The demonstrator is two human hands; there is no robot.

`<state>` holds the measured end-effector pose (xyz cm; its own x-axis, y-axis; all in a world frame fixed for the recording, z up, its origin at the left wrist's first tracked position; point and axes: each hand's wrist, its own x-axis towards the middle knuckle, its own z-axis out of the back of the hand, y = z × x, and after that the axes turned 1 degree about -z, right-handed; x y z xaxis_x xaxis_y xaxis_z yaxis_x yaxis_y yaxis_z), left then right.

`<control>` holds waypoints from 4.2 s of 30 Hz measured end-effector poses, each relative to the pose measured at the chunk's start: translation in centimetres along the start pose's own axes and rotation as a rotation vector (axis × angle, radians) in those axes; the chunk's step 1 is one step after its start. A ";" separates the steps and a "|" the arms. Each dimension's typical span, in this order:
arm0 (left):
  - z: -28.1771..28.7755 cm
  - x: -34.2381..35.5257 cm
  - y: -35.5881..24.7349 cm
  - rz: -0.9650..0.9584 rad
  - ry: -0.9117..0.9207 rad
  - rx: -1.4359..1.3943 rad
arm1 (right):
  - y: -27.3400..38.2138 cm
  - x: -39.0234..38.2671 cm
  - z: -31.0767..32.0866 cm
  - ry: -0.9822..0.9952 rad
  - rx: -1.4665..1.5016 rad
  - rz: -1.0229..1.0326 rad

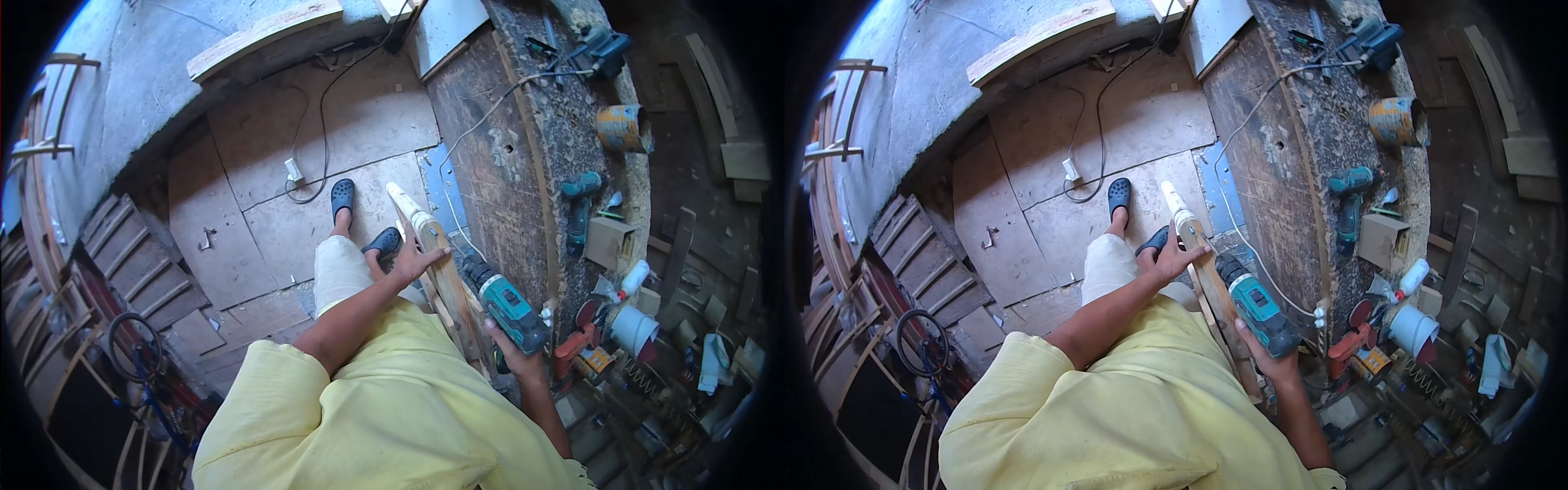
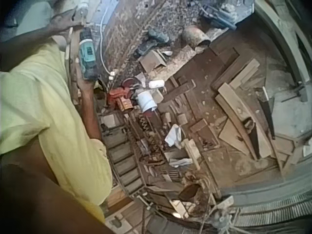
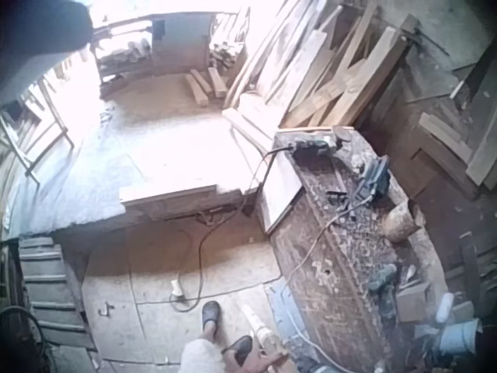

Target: The person assembles a wooden structure by drilling and driving screws with a power drill, applying glue to the joints, sanding the edges with an angle grinder, and fastening additional wooden pieces.

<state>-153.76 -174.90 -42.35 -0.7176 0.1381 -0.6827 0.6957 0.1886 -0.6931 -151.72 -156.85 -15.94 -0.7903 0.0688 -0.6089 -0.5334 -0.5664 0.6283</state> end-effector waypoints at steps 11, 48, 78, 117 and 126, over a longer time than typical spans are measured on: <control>0.0 0.8 0.7 0.049 0.045 0.051 | 1.1 1.4 -0.5 0.017 -0.111 0.186; 0.8 2.2 0.4 0.024 -0.043 0.083 | 11.5 7.1 -0.6 0.250 -0.632 0.168; 9.7 15.3 -6.0 -0.718 0.930 0.444 | 14.0 10.0 -1.1 0.350 -0.759 0.003; 10.8 15.3 -6.2 -0.923 0.928 0.446 | 15.2 11.9 -4.2 0.269 -0.706 -0.338; 10.8 15.2 -6.0 -0.880 0.929 0.446 | 15.4 12.1 -4.1 0.339 -0.759 -0.258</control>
<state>-168.48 -184.39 -51.05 -0.5605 0.7696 0.3058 -0.1773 0.2492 -0.9521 -168.26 -168.09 -15.66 -0.4757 0.0903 -0.8750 -0.2430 -0.9695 0.0321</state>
